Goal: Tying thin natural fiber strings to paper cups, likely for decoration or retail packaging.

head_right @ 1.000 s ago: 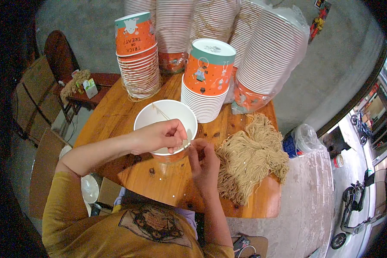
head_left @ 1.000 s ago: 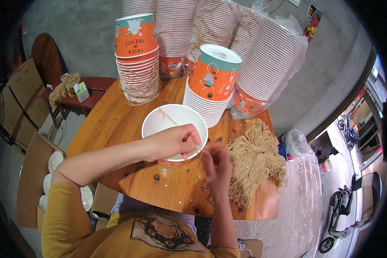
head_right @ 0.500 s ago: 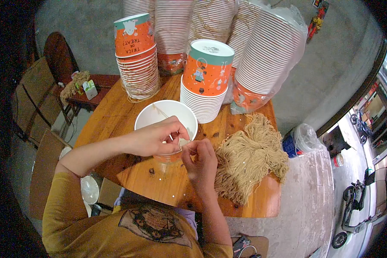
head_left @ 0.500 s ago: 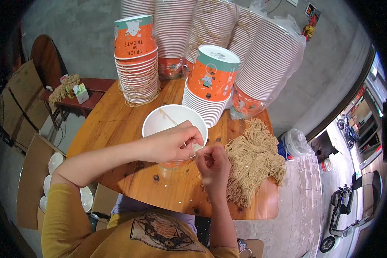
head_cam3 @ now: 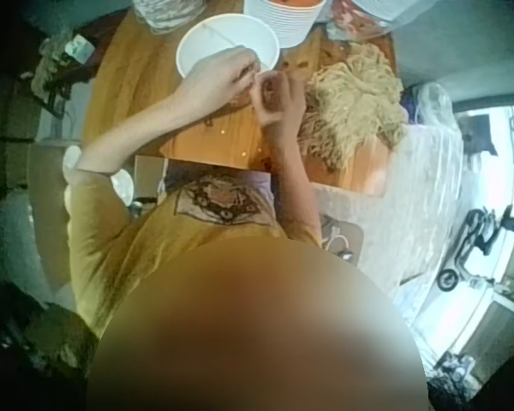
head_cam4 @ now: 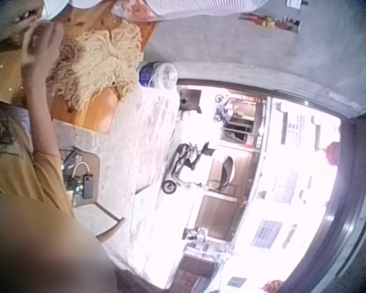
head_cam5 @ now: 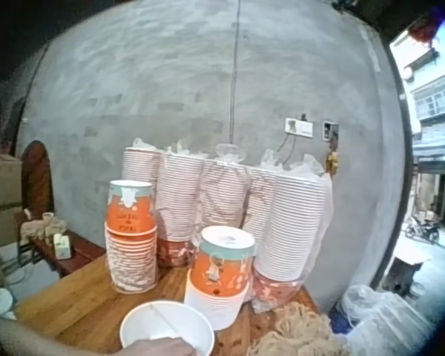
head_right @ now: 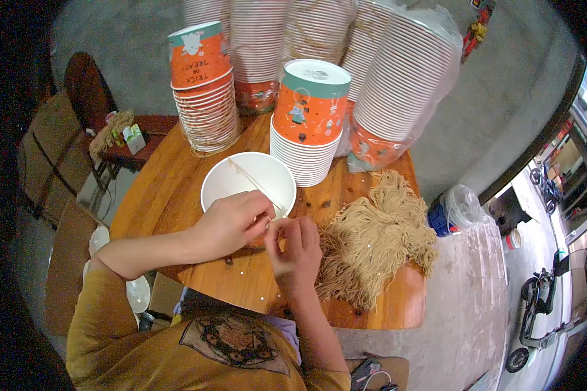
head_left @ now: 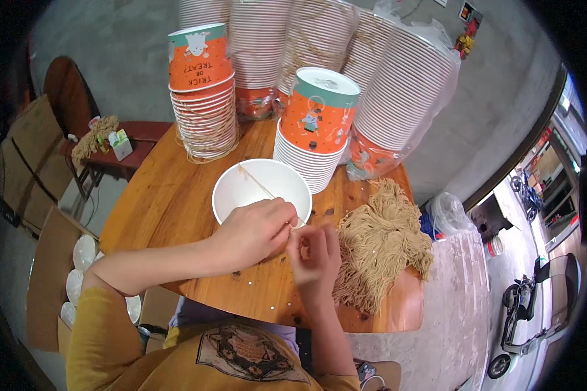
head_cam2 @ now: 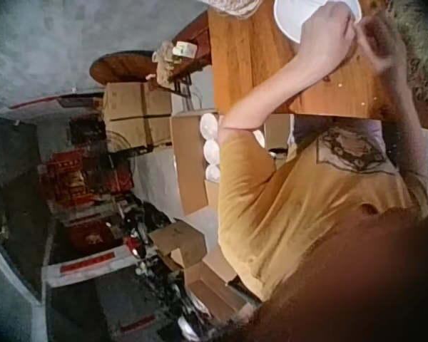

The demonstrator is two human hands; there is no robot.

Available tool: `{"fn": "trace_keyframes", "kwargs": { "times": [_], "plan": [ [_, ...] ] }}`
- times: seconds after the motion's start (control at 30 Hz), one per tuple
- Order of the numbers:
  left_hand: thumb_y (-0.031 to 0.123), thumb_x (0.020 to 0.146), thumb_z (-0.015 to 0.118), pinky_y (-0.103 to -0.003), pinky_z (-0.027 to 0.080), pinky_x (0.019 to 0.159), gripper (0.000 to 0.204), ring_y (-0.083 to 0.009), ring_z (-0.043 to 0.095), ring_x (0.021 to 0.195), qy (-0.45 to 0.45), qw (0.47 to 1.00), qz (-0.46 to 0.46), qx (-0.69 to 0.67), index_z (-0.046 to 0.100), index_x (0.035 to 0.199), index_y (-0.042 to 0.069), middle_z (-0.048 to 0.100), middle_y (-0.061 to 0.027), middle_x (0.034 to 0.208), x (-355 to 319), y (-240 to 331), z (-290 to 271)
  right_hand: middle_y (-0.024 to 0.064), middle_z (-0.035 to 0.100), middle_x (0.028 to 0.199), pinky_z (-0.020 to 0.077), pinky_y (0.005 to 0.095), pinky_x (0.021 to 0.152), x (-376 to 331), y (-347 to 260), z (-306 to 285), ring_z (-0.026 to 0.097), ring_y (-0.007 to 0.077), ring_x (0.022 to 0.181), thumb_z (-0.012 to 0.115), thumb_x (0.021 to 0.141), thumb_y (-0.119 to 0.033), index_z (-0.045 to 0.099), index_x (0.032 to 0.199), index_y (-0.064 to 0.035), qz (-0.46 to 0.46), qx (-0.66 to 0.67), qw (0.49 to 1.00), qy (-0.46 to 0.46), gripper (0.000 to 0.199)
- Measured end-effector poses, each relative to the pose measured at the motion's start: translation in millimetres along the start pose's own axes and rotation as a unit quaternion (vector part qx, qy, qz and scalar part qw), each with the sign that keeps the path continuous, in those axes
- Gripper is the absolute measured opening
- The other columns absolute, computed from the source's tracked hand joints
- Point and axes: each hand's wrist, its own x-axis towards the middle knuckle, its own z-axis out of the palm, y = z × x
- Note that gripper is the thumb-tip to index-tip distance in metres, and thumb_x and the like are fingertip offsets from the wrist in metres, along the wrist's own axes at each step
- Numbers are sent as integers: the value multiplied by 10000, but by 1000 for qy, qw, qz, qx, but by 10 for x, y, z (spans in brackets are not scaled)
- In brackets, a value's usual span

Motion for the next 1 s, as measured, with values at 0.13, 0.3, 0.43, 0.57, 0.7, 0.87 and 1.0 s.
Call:
{"fn": "trace_keyframes", "kwargs": {
  "times": [0.13, 0.3, 0.43, 0.57, 0.7, 0.87, 1.0],
  "plan": [
    [84, 867, 574, -401, 496, 671, 91, -329, 619, 780, -16, 987, -110, -119, 541, 917, 15, 616, -157, 829, 4, 29, -12, 91, 525, 810, 455, 369, 607, -5, -2, -8, 555, 274, 727, 709, 728, -7, 562, 862, -48, -32, -36, 999, -1, 204],
    [44, 865, 582, -324, 482, 661, 71, -195, 596, 714, 0, 970, -120, -211, 544, 909, 4, 594, -104, 772, 6, -71, 36, 95, 530, 803, 458, 380, 602, -17, -8, 3, 553, 276, 705, 708, 733, -4, 566, 861, -52, -27, -30, 999, 8, 197],
    [10, 863, 579, -297, 476, 667, 95, -136, 552, 709, -24, 961, -127, -243, 528, 943, 11, 554, -53, 753, 24, -60, -6, 100, 538, 798, 456, 366, 592, -7, -31, 6, 551, 263, 680, 696, 750, 6, 565, 855, -44, 8, 18, 1000, 4, 176],
    [-9, 874, 570, -294, 478, 726, 226, -127, 543, 739, -38, 956, -108, -269, 463, 1068, 33, 536, -29, 787, 36, -52, -9, 54, 532, 779, 421, 276, 586, -53, 95, 70, 515, 147, 656, 667, 818, 0, 560, 857, -31, 126, 176, 976, 5, 119],
    [-12, 887, 573, -291, 472, 791, 317, -123, 548, 787, -59, 953, -92, -282, 413, 1155, 47, 539, -25, 832, 41, -74, -14, -9, 519, 780, 386, 214, 592, -74, 139, 74, 452, 52, 669, 634, 882, -18, 555, 891, -26, 222, 294, 930, -7, 80],
    [-17, 892, 572, -287, 464, 818, 336, -120, 547, 805, -72, 948, -82, -299, 397, 1174, 42, 540, -21, 843, 77, -115, 3, -2, 553, 826, 421, 217, 602, -65, 87, 48, 502, 50, 685, 634, 894, -33, 560, 925, -25, 223, 284, 932, -1, 80],
    [-19, 894, 574, -284, 456, 824, 349, -116, 544, 810, -79, 940, -83, -322, 386, 1183, 37, 547, -19, 850, 97, -148, 20, 46, 589, 880, 478, 255, 605, -54, 65, -10, 598, 122, 683, 652, 870, -29, 582, 957, -41, 161, 149, 976, 7, 113]
  ]
}}
